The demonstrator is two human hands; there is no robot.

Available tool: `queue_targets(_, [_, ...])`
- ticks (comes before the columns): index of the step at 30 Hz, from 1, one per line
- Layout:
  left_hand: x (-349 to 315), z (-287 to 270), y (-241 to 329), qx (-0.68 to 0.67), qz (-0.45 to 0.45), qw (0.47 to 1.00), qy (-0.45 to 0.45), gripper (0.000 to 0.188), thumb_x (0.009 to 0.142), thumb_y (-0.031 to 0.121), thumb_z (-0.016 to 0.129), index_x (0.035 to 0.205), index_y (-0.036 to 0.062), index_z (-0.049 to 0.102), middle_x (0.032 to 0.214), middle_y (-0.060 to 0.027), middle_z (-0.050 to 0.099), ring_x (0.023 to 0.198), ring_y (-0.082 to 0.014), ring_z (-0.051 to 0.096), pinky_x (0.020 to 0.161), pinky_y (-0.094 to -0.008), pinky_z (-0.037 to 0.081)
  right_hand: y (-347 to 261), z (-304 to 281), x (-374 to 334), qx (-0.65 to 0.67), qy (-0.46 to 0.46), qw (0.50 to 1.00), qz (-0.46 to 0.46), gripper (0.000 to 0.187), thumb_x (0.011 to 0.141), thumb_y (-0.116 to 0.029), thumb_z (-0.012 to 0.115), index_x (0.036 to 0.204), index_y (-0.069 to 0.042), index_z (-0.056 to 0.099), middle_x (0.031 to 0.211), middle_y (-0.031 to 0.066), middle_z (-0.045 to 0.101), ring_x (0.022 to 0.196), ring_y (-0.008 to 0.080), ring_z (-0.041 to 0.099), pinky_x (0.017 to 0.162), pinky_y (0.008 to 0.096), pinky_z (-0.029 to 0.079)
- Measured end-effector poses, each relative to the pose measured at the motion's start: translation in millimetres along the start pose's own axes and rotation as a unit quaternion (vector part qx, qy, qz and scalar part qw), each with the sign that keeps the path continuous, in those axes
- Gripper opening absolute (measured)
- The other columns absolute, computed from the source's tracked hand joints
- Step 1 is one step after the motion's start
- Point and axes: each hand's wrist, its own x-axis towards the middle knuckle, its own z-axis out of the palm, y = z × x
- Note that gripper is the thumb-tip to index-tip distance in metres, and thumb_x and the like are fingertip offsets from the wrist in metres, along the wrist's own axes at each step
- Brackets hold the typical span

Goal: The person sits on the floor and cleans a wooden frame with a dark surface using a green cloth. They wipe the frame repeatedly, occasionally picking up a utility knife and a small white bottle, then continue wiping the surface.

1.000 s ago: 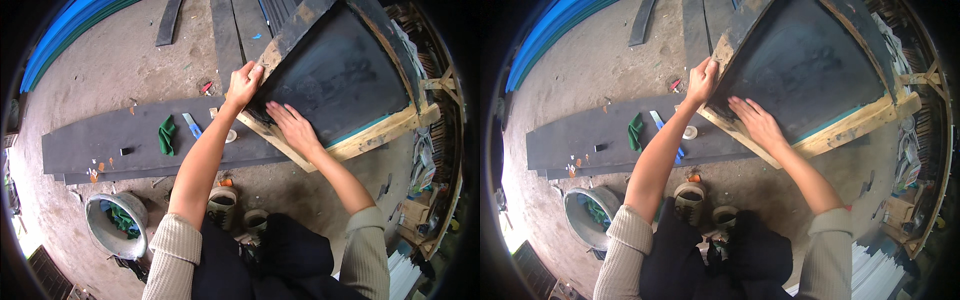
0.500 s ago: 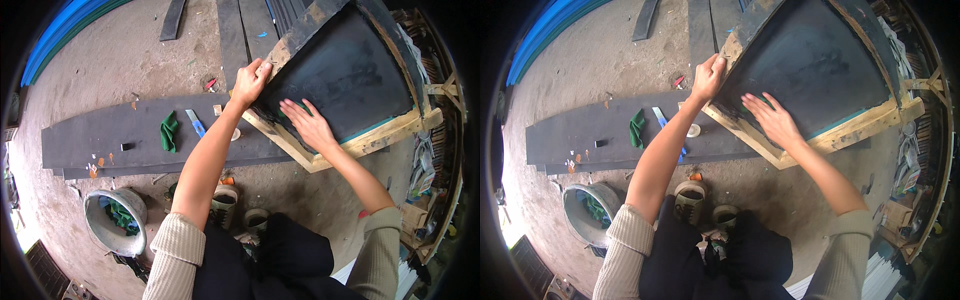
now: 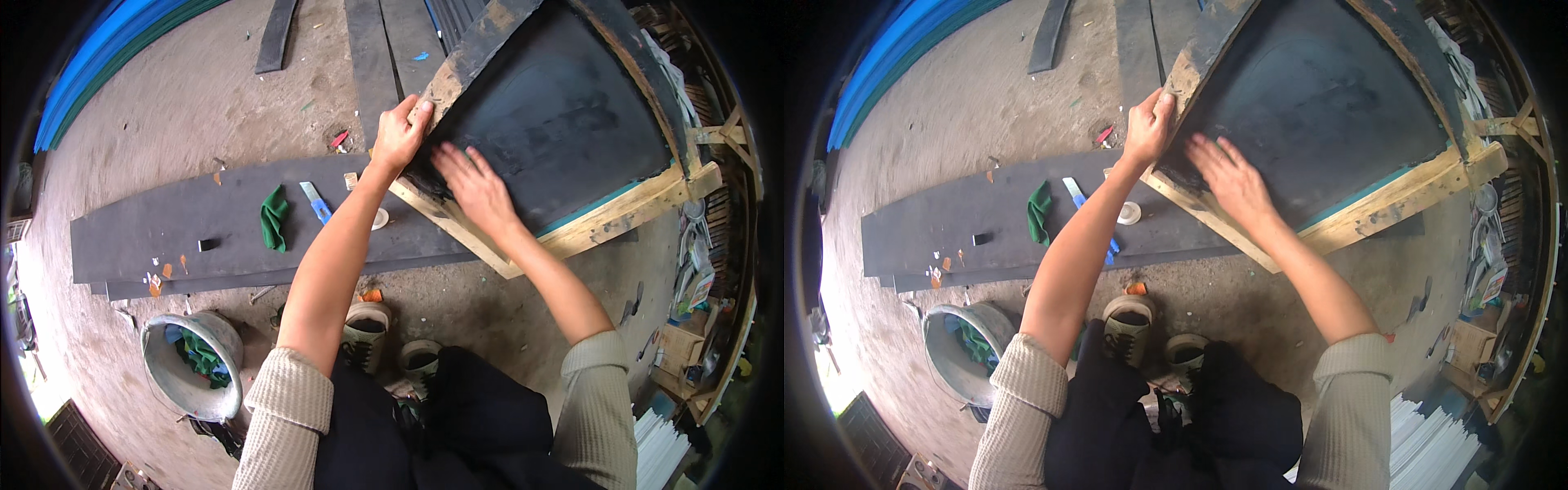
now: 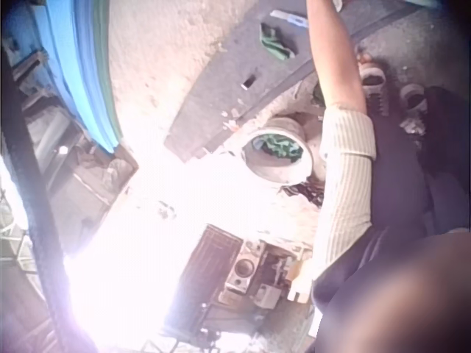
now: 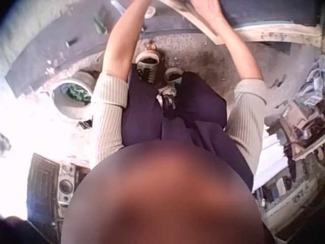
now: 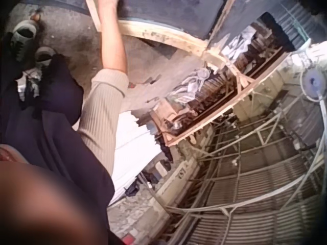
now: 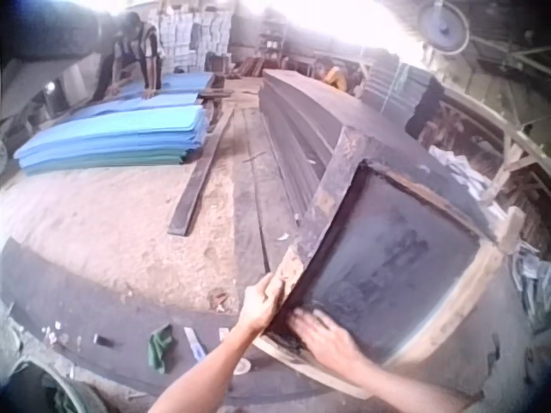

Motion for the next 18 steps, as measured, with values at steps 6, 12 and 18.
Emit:
queue_targets(6, [2.5, -3.4, -2.8, 0.013, 0.004, 1.000, 0.007, 0.039, 0.086, 0.037, 0.048, 0.078, -0.0012, 0.052, 0.064, -0.0249, 0.051, 0.059, -0.0411, 0.048, 0.058, -0.0415, 0.040, 42.8, -10.3, -44.1, -0.182, -0.005, 0.982, 0.052, 0.058, 0.092, -0.037, 0.031, 0.142, -0.013, 0.015, 0.149, -0.0020, 0.009, 0.137, 0.0143, 0.008, 0.111, 0.0382, 0.009])
queue_targets(12, [2.0, -1.8, -9.8, 0.025, 0.001, 1.000, 0.007, 0.044, 0.086, 0.038, 0.047, 0.088, -0.0047, 0.055, 0.064, -0.0268, 0.052, 0.059, -0.0337, 0.054, 0.061, -0.0402, 0.043, 34.6, -38.7, -12.1, -0.141, 0.004, 0.950, 0.279, 0.067, 0.087, -0.045, 0.042, 0.140, -0.009, 0.022, 0.147, 0.0082, 0.017, 0.136, 0.0203, 0.015, 0.109, 0.0391, 0.017])
queue_targets(18, [0.5, 0.1, -15.2, 0.026, 0.024, 0.999, 0.023, 0.046, 0.088, 0.038, 0.045, 0.094, -0.0061, 0.056, 0.061, -0.0230, 0.053, 0.055, -0.0281, 0.053, 0.058, -0.0390, 0.042, 38.1, -15.4, -54.9, -0.175, 0.009, 0.971, 0.163, 0.066, 0.089, -0.047, 0.037, 0.142, -0.013, 0.017, 0.148, 0.0013, 0.013, 0.137, 0.0136, 0.009, 0.111, 0.0405, 0.008])
